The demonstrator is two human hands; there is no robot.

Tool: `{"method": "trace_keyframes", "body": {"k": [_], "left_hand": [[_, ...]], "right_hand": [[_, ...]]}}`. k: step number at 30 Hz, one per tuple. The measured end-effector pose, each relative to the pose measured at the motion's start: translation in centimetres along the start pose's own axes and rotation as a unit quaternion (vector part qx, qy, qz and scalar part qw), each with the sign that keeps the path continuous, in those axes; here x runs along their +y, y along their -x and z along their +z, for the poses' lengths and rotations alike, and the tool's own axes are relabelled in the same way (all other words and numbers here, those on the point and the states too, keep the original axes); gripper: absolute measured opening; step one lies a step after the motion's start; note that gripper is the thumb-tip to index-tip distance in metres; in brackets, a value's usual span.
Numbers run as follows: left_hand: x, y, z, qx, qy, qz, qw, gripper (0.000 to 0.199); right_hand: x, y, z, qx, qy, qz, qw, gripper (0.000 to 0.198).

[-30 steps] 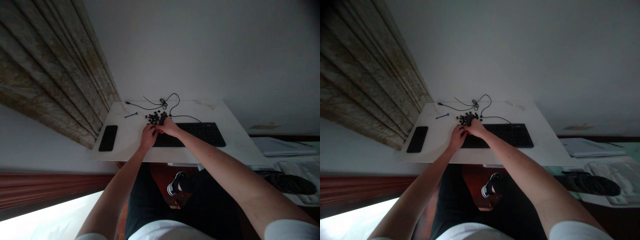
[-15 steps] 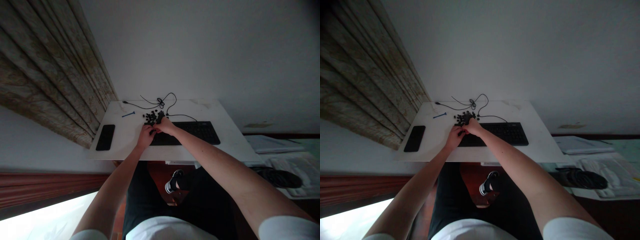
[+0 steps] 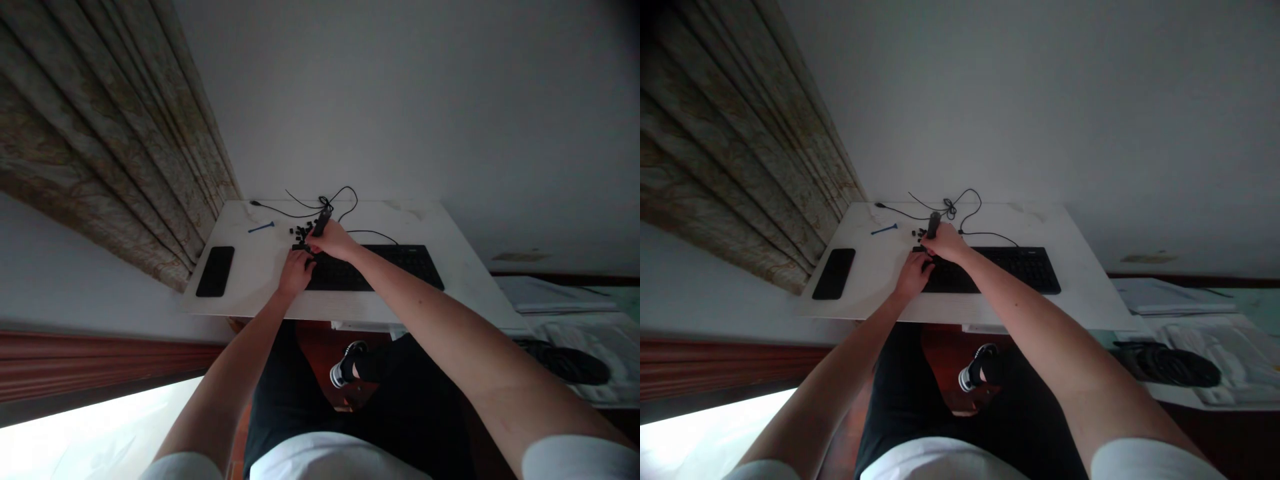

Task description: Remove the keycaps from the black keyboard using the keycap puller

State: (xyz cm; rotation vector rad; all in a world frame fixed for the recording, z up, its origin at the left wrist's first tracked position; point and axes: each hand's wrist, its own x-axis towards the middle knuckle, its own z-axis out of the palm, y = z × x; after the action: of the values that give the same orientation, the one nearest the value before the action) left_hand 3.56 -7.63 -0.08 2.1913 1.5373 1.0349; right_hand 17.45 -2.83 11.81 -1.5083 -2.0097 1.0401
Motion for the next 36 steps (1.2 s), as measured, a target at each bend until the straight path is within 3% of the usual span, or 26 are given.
{"method": "trace_keyframes", "body": {"k": [3,5,10,20,26,31,36], "left_hand": [[0.2,0.0,-0.2,-0.005,0.004,-0.005,1.0,0.009],[0.2,0.0,-0.3,-0.006,0.01,-0.012,1.0,0.01],[0.0,0.0,-0.3,0.009,0.026,-0.022,0.999,0.017],[-0.6,0.0,0.1,0.018,0.036,-0.033,0.999,0.023],[-0.5,0.0,0.1,0.001,0.024,-0.021,0.999,0.022],[-0.4,0.2,0.1,-0.003,0.012,-0.014,1.0,0.023],[-0.2,0.2,0.0,-0.007,0.011,-0.019,1.0,0.023]], "right_hand": [[-1.9,-0.8,-1.0,-0.035,0.061,-0.006,0.998,0.013],[-1.9,-0.9,-1.1,-0.05,0.034,0.022,0.998,0.016],[1.1,0.0,0.4,-0.007,-0.095,0.111,0.989,0.019],[2.8,-0.7,1.8,0.006,-0.141,0.175,0.974,0.02],[2.7,-0.8,2.4,-0.001,-0.001,0.095,0.995,0.02],[1.9,0.2,1.7,-0.022,0.071,0.054,0.996,0.023],[1.0,0.2,1.5,-0.015,0.097,0.082,0.992,0.015]]}}
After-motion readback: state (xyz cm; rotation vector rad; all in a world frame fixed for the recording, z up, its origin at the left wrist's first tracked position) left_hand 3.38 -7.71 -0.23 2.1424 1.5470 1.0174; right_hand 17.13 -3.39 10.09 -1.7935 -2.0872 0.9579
